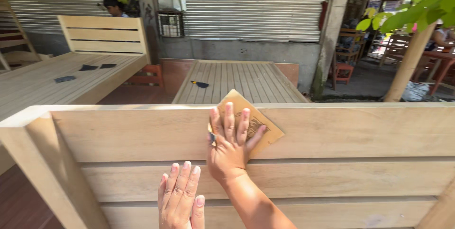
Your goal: The person sands a slatted wooden furniture frame outdoors, rubbing sandpaper by hand along the flat panels, edges, and corner posts. They reposition around the frame and work over different boards and rails, smoothing the wood surfaces.
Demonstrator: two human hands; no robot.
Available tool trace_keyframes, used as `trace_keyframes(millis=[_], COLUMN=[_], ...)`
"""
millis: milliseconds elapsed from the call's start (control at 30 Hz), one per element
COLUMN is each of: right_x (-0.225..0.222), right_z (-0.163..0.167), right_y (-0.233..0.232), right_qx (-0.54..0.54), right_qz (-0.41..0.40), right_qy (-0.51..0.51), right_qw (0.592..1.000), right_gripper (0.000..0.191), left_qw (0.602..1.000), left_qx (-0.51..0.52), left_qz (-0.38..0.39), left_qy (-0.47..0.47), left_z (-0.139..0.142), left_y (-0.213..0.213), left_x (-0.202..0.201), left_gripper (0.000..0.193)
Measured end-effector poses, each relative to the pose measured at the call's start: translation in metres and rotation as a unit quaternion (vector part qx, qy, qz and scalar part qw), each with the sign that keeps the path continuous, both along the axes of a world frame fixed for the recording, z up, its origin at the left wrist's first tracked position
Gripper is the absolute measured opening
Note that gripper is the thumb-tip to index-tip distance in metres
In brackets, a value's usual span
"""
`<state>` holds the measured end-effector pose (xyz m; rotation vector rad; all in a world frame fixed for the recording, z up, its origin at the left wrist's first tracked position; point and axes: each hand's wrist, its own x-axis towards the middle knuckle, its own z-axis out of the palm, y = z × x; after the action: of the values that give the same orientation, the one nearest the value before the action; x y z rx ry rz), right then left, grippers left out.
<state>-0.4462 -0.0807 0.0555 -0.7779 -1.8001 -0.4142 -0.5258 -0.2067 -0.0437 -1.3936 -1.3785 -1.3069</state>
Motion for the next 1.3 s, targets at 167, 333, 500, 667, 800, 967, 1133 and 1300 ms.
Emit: trace_keyframes(millis=[167,333,500,667,800,967,1133,1300], right_x=[-0.114,-0.165,-0.127,-0.027,0.063,0.185,0.292,0.367], right_z=[0.015,0.022,0.0,-0.018,-0.018,-0.019,-0.017,0.005], right_y=[-0.067,-0.101,-0.067,-0.012,0.034,0.089,0.13,0.157], right_qx=[0.077,0.115,0.185,0.178,0.148,0.182,0.113,0.139], right_qz=[0.128,0.172,0.134,0.061,0.005,-0.113,-0.144,-0.196], right_qy=[-0.153,-0.243,-0.173,-0.142,-0.152,-0.102,-0.149,-0.132], right_qw=[0.977,0.948,0.958,0.972,0.977,0.972,0.972,0.962], right_gripper=[0.079,0.082,0.071,0.069,0.071,0.067,0.065,0.066], left_qw=[0.994,0.982,0.992,0.996,0.987,0.967,0.955,0.946], left_qx=[0.018,-0.016,-0.058,-0.07,-0.104,-0.148,-0.139,-0.124], left_qz=[0.111,0.189,0.101,-0.055,-0.125,-0.205,-0.249,-0.282], left_qy=[0.008,-0.019,-0.051,-0.031,0.01,0.036,0.075,0.097], left_z=[-0.002,0.007,0.047,0.083,0.101,0.113,0.12,0.129], left_y=[-0.064,-0.096,-0.075,-0.01,0.044,0.106,0.16,0.202], left_x=[-0.069,-0.1,-0.072,0.0,0.077,0.183,0.277,0.353], left_gripper=[0.046,0.049,0.054,0.057,0.06,0.062,0.063,0.062])
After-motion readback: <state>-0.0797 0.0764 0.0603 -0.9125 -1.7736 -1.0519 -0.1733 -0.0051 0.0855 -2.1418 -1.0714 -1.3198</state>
